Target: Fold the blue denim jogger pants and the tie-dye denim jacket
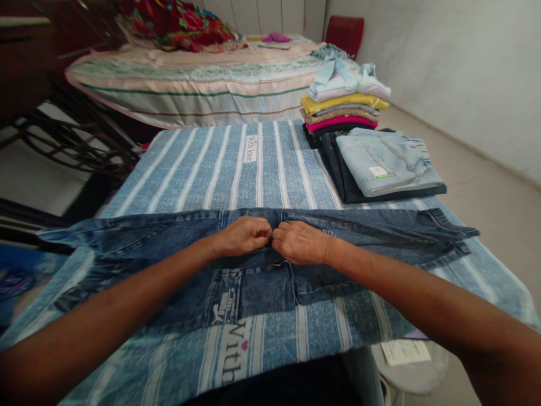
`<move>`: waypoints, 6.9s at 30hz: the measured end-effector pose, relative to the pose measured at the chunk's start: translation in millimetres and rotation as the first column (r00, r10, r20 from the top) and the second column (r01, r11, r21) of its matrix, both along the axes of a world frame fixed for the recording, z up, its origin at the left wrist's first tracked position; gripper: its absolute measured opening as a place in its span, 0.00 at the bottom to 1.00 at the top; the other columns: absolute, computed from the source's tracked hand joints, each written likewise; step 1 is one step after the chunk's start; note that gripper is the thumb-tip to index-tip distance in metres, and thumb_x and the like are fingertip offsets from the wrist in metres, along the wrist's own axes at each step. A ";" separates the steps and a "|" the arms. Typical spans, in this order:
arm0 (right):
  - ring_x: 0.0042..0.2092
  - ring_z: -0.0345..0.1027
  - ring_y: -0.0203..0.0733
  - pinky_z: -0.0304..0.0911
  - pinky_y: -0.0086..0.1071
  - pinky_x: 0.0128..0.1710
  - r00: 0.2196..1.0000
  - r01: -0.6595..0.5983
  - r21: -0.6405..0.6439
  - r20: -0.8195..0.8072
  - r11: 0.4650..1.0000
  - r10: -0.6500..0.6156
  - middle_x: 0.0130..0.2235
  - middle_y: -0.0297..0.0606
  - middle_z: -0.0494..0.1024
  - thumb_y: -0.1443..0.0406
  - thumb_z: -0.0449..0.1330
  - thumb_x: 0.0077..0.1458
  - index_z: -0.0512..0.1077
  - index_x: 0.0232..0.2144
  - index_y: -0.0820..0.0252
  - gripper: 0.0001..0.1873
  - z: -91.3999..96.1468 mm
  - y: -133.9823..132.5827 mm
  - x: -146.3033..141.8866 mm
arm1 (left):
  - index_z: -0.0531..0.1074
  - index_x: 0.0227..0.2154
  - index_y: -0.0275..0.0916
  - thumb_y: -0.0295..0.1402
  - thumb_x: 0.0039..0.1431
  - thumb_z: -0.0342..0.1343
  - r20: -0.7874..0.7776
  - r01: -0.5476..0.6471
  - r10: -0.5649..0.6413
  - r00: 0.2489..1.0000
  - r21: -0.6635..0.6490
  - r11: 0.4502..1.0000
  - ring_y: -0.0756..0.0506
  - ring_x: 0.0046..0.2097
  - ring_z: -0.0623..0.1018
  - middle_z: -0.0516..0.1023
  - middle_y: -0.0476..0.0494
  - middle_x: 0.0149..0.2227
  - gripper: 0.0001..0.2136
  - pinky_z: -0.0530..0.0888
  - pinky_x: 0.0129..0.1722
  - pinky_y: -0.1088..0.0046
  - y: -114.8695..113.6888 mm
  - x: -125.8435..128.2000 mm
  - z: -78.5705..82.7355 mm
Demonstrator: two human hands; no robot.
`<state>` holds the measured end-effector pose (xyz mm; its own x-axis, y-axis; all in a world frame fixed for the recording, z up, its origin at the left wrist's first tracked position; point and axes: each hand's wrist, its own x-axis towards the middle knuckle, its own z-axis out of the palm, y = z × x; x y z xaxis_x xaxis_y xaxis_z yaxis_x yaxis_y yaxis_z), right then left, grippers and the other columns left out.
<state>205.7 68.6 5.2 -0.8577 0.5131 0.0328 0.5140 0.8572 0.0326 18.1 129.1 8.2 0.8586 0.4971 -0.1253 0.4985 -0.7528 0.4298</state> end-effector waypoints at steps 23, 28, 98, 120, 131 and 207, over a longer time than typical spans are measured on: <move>0.34 0.57 0.41 0.52 0.34 0.33 0.996 -0.047 -0.039 -0.074 0.998 0.044 0.32 0.41 0.70 0.69 0.49 0.59 0.69 0.31 0.64 0.09 0.9 1.6 6.6 | 0.66 0.32 0.36 0.26 0.56 0.48 -0.256 0.187 -0.100 0.961 0.345 0.920 0.44 0.36 0.69 0.70 0.42 0.34 0.03 0.67 0.28 0.70 -23.6 -1.7 11.1; 0.33 0.56 0.41 0.50 0.34 0.32 0.996 -0.061 0.021 -0.061 0.998 0.062 0.31 0.40 0.69 0.69 0.49 0.61 0.69 0.29 0.64 0.11 -0.7 -2.5 6.0 | 0.66 0.31 0.36 0.24 0.57 0.46 -0.208 0.171 -0.083 0.975 0.456 0.874 0.44 0.35 0.67 0.69 0.42 0.32 0.05 0.65 0.25 0.71 -32.3 -3.3 1.2; 0.45 0.65 0.43 0.66 0.39 0.45 0.858 0.156 -0.027 -0.492 0.987 -0.149 0.38 0.44 0.74 0.70 0.47 0.62 0.73 0.36 0.62 0.14 -40.2 -29.7 15.9 | 0.70 0.34 0.41 0.29 0.60 0.46 -0.033 0.026 -0.016 0.999 0.324 0.946 0.46 0.38 0.71 0.72 0.46 0.34 0.07 0.66 0.32 0.73 -35.9 10.6 -10.2; 0.53 0.63 0.49 0.61 0.47 0.52 0.701 0.317 -0.329 -0.550 0.889 -0.454 0.50 0.47 0.69 0.66 0.57 0.55 0.74 0.30 0.59 0.05 -28.0 -58.1 -2.5 | 0.72 0.35 0.41 0.31 0.63 0.44 -0.011 0.072 -0.073 0.997 0.366 0.928 0.47 0.37 0.69 0.70 0.46 0.35 0.10 0.65 0.29 0.74 -37.3 3.7 -15.9; 0.52 0.63 0.47 0.60 0.46 0.52 0.576 0.387 -0.408 -0.593 0.827 -0.563 0.49 0.44 0.70 0.71 0.54 0.53 0.70 0.27 0.58 0.06 -41.5 -58.0 -11.1 | 0.71 0.41 0.38 0.43 0.58 0.52 -0.032 0.132 -0.128 0.991 0.235 0.963 0.44 0.41 0.69 0.69 0.43 0.39 0.14 0.69 0.37 0.69 -42.2 -3.2 -3.1; 0.29 0.67 0.39 0.55 0.28 0.25 0.667 0.686 -0.377 -0.016 0.622 -0.745 0.27 0.33 0.75 0.57 0.67 0.40 0.74 0.26 0.57 0.12 12.2 55.8 -4.7 | 0.68 0.41 0.34 0.35 0.63 0.48 -0.109 -0.013 0.071 0.991 0.460 0.888 0.41 0.42 0.67 0.68 0.40 0.39 0.11 0.66 0.39 0.63 -80.4 10.5 -0.7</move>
<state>201.0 124.4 17.4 -0.2106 0.9661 -0.1491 0.9402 0.1583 -0.3017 28.6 48.7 7.5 0.8286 0.5593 0.0243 0.5597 -0.8284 -0.0218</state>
